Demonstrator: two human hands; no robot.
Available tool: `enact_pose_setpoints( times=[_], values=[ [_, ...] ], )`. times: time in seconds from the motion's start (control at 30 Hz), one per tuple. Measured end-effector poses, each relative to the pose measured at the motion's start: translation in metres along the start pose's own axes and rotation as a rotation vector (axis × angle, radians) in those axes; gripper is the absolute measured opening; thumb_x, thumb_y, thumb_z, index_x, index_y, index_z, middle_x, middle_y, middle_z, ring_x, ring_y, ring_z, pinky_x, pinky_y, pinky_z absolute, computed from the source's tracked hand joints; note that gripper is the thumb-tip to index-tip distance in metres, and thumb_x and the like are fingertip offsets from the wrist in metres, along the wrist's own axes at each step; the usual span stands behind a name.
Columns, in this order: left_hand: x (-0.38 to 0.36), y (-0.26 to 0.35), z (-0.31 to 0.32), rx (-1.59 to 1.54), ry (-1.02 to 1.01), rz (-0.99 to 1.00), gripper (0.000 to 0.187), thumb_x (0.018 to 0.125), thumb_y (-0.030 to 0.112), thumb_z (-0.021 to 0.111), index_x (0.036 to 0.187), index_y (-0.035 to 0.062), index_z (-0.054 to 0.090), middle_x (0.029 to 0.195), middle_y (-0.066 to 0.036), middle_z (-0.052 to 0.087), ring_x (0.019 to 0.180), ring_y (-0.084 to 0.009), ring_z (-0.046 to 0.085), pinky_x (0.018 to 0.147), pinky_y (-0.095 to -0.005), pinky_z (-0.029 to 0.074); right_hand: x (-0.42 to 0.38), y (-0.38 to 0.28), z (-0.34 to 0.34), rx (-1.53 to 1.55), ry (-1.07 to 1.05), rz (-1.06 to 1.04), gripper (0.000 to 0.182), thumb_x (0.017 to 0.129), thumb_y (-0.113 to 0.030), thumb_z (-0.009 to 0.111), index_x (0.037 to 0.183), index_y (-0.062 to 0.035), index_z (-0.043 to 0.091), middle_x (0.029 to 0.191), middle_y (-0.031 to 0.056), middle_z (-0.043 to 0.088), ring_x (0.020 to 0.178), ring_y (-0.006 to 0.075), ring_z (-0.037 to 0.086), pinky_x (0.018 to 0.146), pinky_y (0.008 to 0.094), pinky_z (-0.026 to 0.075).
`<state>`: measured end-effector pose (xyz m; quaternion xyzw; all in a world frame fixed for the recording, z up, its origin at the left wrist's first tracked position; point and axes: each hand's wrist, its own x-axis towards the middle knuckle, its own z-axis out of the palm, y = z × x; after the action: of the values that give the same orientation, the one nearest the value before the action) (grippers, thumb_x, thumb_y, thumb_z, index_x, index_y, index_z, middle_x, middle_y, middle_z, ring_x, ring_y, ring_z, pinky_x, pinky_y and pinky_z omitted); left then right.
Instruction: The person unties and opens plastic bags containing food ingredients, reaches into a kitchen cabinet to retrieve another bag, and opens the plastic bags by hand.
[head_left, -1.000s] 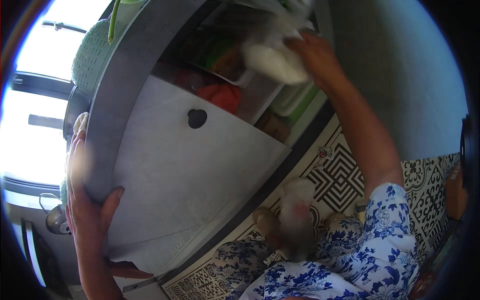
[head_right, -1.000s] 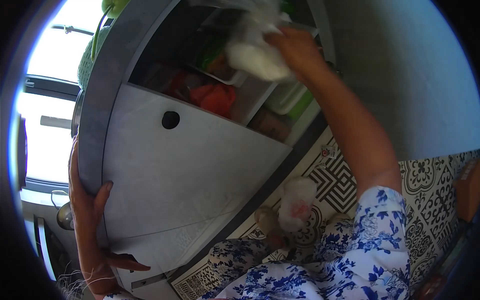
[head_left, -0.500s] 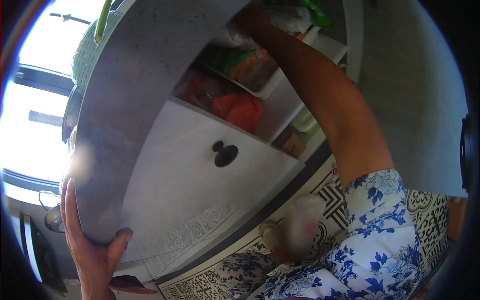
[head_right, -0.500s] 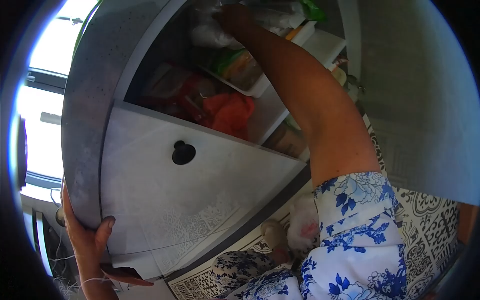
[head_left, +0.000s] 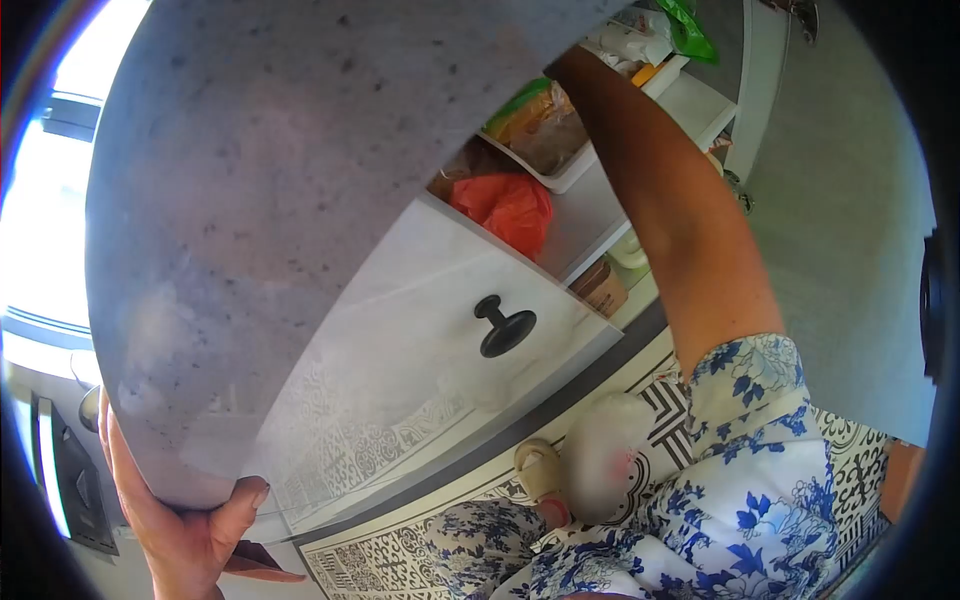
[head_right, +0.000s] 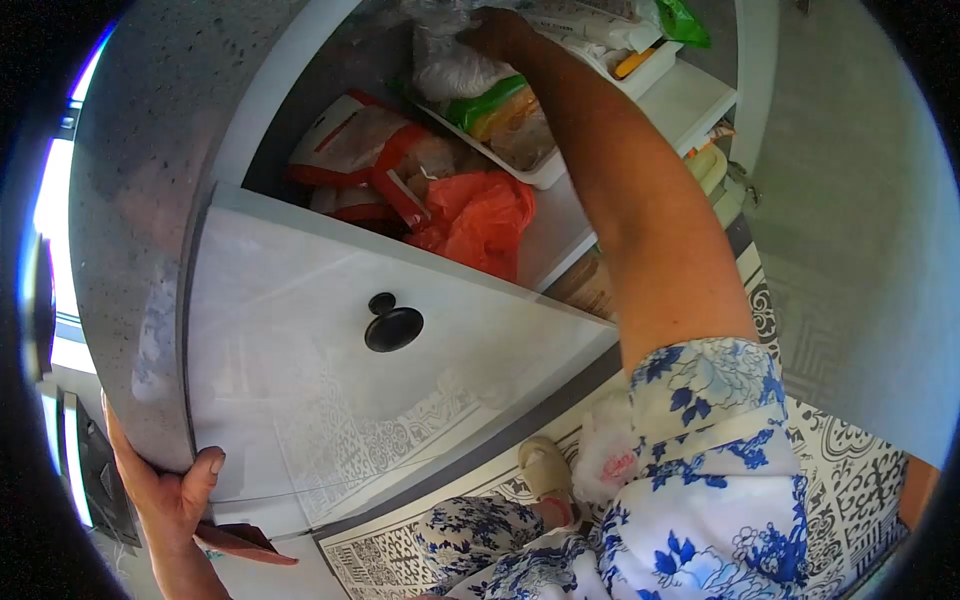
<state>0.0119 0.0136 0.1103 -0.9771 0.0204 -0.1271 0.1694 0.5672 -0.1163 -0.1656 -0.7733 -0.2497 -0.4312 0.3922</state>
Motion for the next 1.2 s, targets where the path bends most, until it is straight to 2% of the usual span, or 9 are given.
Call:
enact_pose_setpoints(
  times=[0.1, 0.17, 0.23, 0.3, 0.53, 0.7, 0.97, 1.17, 1.2],
  values=[
    [-0.002, 0.001, 0.000, -0.025, -0.012, -0.020, 0.101, 0.066, 0.048, 0.076, 0.137, -0.0008, 0.022, 0.132, -0.022, 0.034, 0.118, -0.0329, 0.039, 0.095, -0.0462, 0.035, -0.005, -0.018, -0.057, 0.081, 0.065, -0.096, 0.047, 0.086, -0.036, 0.052, 0.124, -0.0090, 0.051, 0.124, 0.0156, 0.052, 0.111, 0.0309, 0.051, 0.098, 0.0420, 0.037],
    [-0.002, 0.001, 0.003, -0.080, 0.012, -0.066, 0.101, 0.066, 0.046, 0.076, 0.137, -0.0009, 0.022, 0.130, -0.020, 0.035, 0.116, -0.0321, 0.040, 0.094, -0.0459, 0.035, -0.032, -0.040, -0.111, -0.154, -0.226, 0.317, 0.016, 0.081, -0.019, 0.060, 0.090, -0.0060, 0.063, 0.085, 0.0112, 0.064, 0.074, 0.0215, 0.063, 0.069, 0.0347, 0.051],
    [-0.001, 0.002, 0.005, -0.082, 0.014, -0.074, 0.100, 0.066, 0.046, 0.076, 0.137, -0.0012, 0.023, 0.129, -0.020, 0.035, 0.115, -0.0321, 0.041, 0.094, -0.0456, 0.035, -0.071, -0.018, -0.116, -0.292, -0.338, 0.120, 0.020, 0.082, -0.024, 0.056, 0.092, -0.0082, 0.062, 0.087, 0.0133, 0.064, 0.082, 0.0270, 0.063, 0.074, 0.0365, 0.051],
    [0.000, 0.002, 0.005, -0.073, 0.023, -0.084, 0.099, 0.067, 0.046, 0.076, 0.137, -0.0015, 0.024, 0.129, -0.019, 0.035, 0.115, -0.0322, 0.041, 0.094, -0.0454, 0.035, -0.103, -0.011, -0.117, -0.100, -0.626, -0.002, 0.027, 0.082, -0.035, 0.056, 0.094, -0.0121, 0.063, 0.088, 0.0117, 0.064, 0.088, 0.0277, 0.061, 0.075, 0.0372, 0.050],
    [0.004, 0.002, 0.010, -0.027, 0.056, -0.016, 0.095, 0.068, 0.044, 0.075, 0.137, 0.0025, 0.025, 0.131, -0.021, 0.037, 0.119, -0.0329, 0.039, 0.096, -0.0455, 0.036, -0.102, -0.084, -0.119, -0.259, -1.021, 0.233, 0.044, 0.067, -0.040, 0.066, 0.100, -0.0099, 0.066, 0.090, 0.0130, 0.066, 0.087, 0.0284, 0.063, 0.078, 0.0383, 0.049],
    [0.007, 0.000, 0.014, -0.010, 0.121, 0.043, 0.094, 0.069, 0.040, 0.077, 0.137, -0.0002, 0.026, 0.124, -0.019, 0.046, 0.112, -0.0279, 0.045, 0.096, -0.0410, 0.034, -0.100, -0.067, -0.104, -0.354, -1.000, 0.186, 0.037, 0.064, -0.034, 0.068, 0.091, -0.0088, 0.069, 0.086, 0.0126, 0.066, 0.083, 0.0286, 0.064, 0.077, 0.0379, 0.050],
    [0.002, -0.003, 0.014, 0.029, 0.110, -0.004, 0.096, 0.068, 0.048, 0.075, 0.138, 0.0038, 0.026, 0.136, -0.020, 0.035, 0.122, -0.0341, 0.039, 0.098, -0.0465, 0.035, -0.092, 0.011, -0.078, -0.163, -0.882, 0.042, 0.028, 0.070, -0.027, 0.061, 0.086, -0.0048, 0.068, 0.080, 0.0146, 0.065, 0.072, 0.0280, 0.063, 0.070, 0.0389, 0.049],
    [-0.006, -0.005, 0.011, 0.097, 0.113, -0.010, 0.094, 0.067, 0.044, 0.076, 0.136, 0.0025, 0.027, 0.131, -0.020, 0.039, 0.120, -0.0343, 0.041, 0.098, -0.0461, 0.034, -0.081, 0.005, -0.104, 0.162, -0.855, 0.204, 0.031, 0.073, -0.028, 0.058, 0.088, -0.0008, 0.065, 0.081, 0.0152, 0.064, 0.072, 0.0282, 0.062, 0.070, 0.0374, 0.049],
    [-0.006, -0.005, 0.010, 0.095, 0.112, -0.012, 0.094, 0.067, 0.044, 0.076, 0.136, 0.0025, 0.027, 0.131, -0.020, 0.039, 0.120, -0.0343, 0.041, 0.098, -0.0461, 0.034, -0.082, 0.000, -0.106, 0.309, -0.834, 0.439, 0.032, 0.074, -0.028, 0.058, 0.090, -0.0012, 0.065, 0.084, 0.0147, 0.064, 0.076, 0.0278, 0.062, 0.072, 0.0377, 0.049]
  ],
)
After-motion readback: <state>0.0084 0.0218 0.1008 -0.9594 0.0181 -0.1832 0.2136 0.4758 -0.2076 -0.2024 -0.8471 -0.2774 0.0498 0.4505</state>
